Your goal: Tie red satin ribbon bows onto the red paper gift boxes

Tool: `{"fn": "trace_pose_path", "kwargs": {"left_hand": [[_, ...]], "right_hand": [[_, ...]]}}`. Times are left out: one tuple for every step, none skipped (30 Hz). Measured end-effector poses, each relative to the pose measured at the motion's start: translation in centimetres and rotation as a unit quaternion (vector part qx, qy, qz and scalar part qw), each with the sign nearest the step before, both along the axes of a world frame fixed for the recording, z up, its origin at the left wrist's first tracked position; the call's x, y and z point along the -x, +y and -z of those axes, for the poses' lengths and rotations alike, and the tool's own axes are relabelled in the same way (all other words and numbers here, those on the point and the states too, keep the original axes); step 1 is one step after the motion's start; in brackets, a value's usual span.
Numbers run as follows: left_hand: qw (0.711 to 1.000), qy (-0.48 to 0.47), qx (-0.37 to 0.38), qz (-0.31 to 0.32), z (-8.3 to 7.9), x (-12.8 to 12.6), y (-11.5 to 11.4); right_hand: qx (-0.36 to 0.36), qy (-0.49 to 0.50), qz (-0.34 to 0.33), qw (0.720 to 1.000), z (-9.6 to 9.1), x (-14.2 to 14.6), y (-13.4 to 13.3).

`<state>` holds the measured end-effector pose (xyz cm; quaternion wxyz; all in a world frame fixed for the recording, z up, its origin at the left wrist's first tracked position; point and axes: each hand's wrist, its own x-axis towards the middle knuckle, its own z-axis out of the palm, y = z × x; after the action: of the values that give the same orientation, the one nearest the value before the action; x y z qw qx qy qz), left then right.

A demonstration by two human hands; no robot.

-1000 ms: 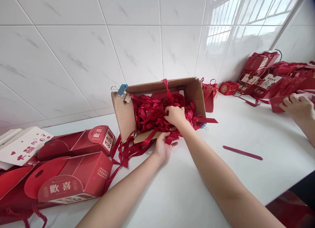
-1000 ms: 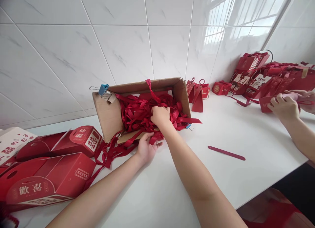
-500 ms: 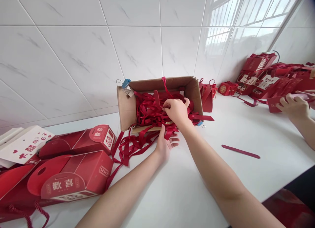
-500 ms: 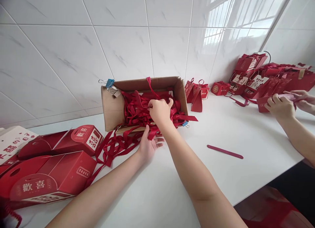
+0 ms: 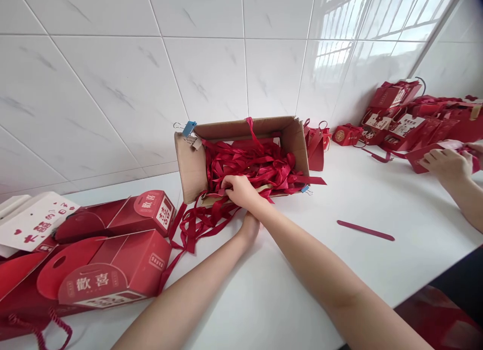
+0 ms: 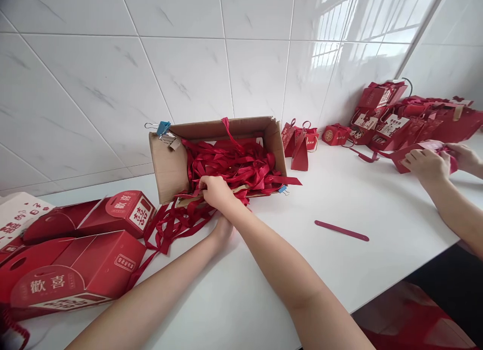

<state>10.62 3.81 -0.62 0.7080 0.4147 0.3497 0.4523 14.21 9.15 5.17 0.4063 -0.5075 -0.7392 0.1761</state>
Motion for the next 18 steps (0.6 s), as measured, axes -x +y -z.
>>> {"fn": "trace_pose_path", "kwargs": {"left_hand": [[1.000, 0.003, -0.005, 0.011, 0.0, 0.0, -0.1], [1.000, 0.003, -0.009, 0.023, -0.1, 0.0, -0.1], [0.999, 0.003, -0.012, 0.036, -0.2, 0.0, -0.2], [0.999, 0.003, -0.016, 0.049, -0.3, 0.0, -0.3], [0.998, 0.004, -0.021, 0.061, -0.4, 0.0, -0.4], [0.997, 0.005, -0.026, 0.074, -0.5, 0.0, -0.5], [0.996, 0.006, -0.032, 0.085, -0.6, 0.0, -0.5], [0.995, 0.007, -0.038, 0.094, -0.7, 0.0, -0.6], [0.994, 0.010, -0.045, 0.102, -0.7, 0.0, -0.6], [0.993, 0.013, -0.050, 0.107, -0.7, 0.1, -0.6], [0.993, 0.016, -0.053, 0.109, -0.7, 0.1, -0.7], [0.993, 0.019, -0.054, 0.108, -0.8, 0.2, -0.7], [0.993, 0.021, -0.053, 0.106, -0.8, 0.2, -0.7], [0.993, 0.022, -0.050, 0.103, -0.8, 0.3, -0.7], [0.994, 0.023, -0.047, 0.101, -0.9, 0.3, -0.8], [0.994, 0.024, -0.045, 0.099, -0.9, 0.3, -0.8], [0.994, 0.025, -0.042, 0.096, -0.9, 0.3, -0.8], [0.995, 0.025, -0.040, 0.093, -1.0, 0.3, -0.9]], "right_hand": [[-0.001, 0.000, 0.005, 1.000, 0.1, -0.2, 0.2], [-0.003, 0.000, 0.011, 1.000, 0.1, -0.6, 0.3], [-0.005, -0.001, 0.017, 1.000, 0.0, -1.0, 0.4], [-0.006, -0.003, 0.022, 1.000, -0.1, -1.4, 0.5], [-0.006, -0.006, 0.027, 1.000, -0.4, -1.7, 0.5], [-0.005, -0.009, 0.032, 0.999, -0.7, -2.0, 0.4], [-0.003, -0.013, 0.036, 0.999, -0.9, -2.3, 0.3], [-0.001, -0.017, 0.041, 0.999, -1.2, -2.4, 0.1], [0.001, -0.021, 0.044, 0.999, -1.5, -2.5, -0.1], [0.003, -0.026, 0.048, 0.999, -1.8, -2.5, -0.3], [0.005, -0.030, 0.052, 0.998, -2.0, -2.5, -0.5], [0.006, -0.036, 0.057, 0.998, -2.2, -2.4, -0.7], [0.007, -0.046, 0.066, 0.997, -2.3, -2.3, -0.9], [0.005, -0.059, 0.077, 0.995, -2.5, -2.3, -1.0], [0.000, -0.077, 0.090, 0.993, -2.5, -2.2, -1.2], [-0.009, -0.096, 0.101, 0.990, -2.5, -2.1, -1.2], [-0.023, -0.116, 0.111, 0.987, -2.5, -2.1, -1.2], [-0.040, -0.132, 0.119, 0.983, -2.4, -2.1, -1.2]]}}
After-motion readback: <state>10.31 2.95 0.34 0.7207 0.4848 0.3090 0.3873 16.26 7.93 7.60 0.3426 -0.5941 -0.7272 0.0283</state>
